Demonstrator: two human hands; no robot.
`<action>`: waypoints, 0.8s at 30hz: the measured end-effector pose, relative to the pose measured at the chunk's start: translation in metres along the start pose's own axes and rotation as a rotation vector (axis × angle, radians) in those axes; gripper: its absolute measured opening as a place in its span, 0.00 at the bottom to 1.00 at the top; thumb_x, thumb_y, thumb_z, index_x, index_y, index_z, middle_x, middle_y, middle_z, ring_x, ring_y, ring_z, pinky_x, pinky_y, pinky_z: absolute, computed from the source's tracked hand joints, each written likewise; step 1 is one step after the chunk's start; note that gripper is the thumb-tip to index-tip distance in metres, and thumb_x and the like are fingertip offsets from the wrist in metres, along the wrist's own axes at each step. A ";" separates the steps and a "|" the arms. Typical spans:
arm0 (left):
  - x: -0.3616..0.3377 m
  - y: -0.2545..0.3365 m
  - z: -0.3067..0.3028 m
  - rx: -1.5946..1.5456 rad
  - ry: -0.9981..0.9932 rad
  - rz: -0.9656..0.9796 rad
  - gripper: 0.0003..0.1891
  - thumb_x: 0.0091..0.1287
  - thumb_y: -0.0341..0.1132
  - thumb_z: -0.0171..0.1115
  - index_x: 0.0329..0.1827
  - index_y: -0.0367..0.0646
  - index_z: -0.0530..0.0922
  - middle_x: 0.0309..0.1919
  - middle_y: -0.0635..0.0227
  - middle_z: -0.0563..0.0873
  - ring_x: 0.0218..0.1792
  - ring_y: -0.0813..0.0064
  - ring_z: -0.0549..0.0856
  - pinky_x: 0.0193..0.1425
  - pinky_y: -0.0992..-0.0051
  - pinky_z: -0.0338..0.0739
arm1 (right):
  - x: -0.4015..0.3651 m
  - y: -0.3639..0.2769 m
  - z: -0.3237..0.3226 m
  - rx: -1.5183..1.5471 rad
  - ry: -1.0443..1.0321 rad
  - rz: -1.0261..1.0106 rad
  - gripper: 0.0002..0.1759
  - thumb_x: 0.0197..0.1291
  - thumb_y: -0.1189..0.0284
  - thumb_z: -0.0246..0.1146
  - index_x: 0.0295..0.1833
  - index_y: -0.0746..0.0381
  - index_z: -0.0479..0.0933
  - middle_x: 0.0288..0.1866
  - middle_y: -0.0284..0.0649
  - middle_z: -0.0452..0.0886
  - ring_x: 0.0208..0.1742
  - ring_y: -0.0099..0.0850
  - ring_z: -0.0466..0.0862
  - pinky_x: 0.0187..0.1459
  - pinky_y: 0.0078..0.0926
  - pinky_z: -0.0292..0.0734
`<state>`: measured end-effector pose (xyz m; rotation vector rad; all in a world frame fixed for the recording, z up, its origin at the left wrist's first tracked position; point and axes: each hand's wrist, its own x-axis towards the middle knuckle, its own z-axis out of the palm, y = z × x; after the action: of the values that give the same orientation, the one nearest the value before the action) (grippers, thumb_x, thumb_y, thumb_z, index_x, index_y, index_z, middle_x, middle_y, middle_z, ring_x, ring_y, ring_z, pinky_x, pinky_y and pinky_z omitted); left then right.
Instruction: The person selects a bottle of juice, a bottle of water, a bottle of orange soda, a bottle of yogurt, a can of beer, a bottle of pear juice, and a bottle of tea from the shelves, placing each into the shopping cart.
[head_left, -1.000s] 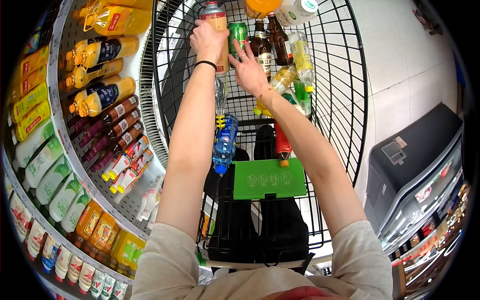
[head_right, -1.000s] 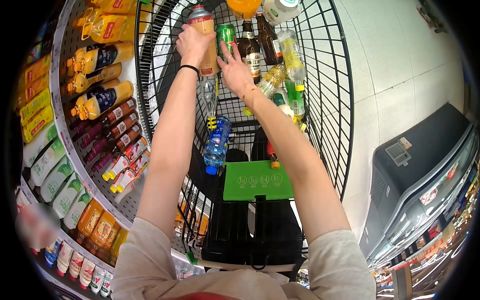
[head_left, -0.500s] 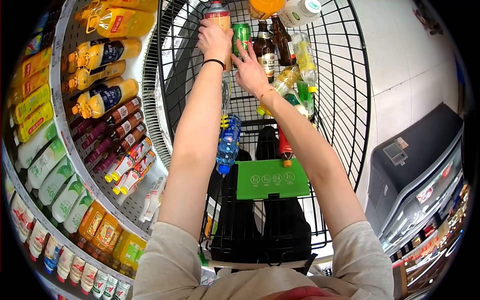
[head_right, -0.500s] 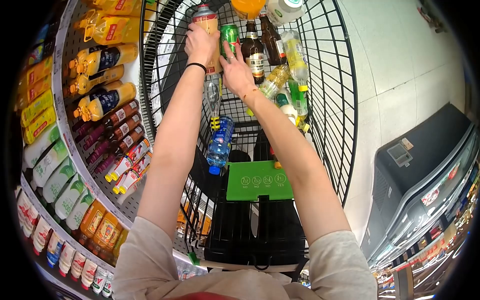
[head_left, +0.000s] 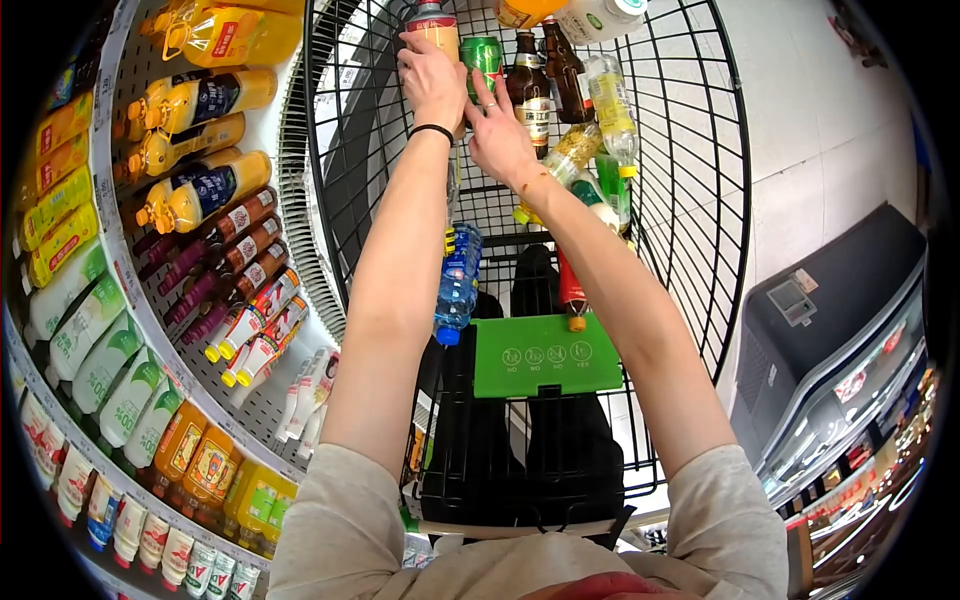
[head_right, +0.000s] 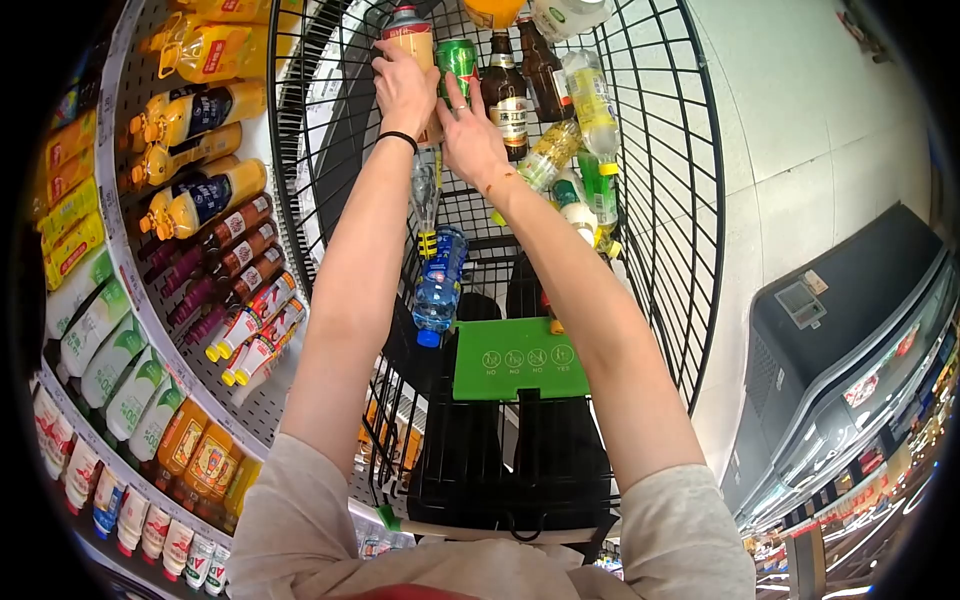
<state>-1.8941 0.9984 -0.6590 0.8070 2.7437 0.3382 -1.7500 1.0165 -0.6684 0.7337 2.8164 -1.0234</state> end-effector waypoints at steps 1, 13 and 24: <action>0.000 0.000 0.000 -0.035 -0.010 -0.012 0.54 0.66 0.40 0.74 0.81 0.20 0.45 0.59 0.30 0.76 0.56 0.34 0.84 0.59 0.51 0.85 | 0.000 0.001 0.002 -0.011 0.023 -0.010 0.38 0.59 0.75 0.66 0.78 0.60 0.69 0.89 0.46 0.52 0.87 0.57 0.54 0.72 0.44 0.80; -0.065 0.016 -0.037 -0.114 0.226 0.134 0.16 0.72 0.32 0.60 0.57 0.30 0.75 0.60 0.45 0.75 0.56 0.43 0.80 0.58 0.51 0.81 | -0.013 -0.007 -0.020 0.139 0.212 -0.034 0.30 0.59 0.77 0.65 0.70 0.61 0.77 0.85 0.52 0.62 0.83 0.51 0.65 0.74 0.43 0.76; -0.283 0.000 -0.132 -0.286 -0.151 0.223 0.11 0.73 0.34 0.61 0.35 0.35 0.80 0.37 0.50 0.83 0.45 0.44 0.81 0.57 0.51 0.76 | -0.198 -0.109 -0.117 0.196 0.034 0.106 0.23 0.62 0.76 0.64 0.64 0.65 0.78 0.79 0.61 0.67 0.70 0.59 0.78 0.67 0.46 0.80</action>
<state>-1.7056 0.8216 -0.4833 1.0138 2.3975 0.6672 -1.6115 0.9336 -0.4715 0.9167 2.6969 -1.2925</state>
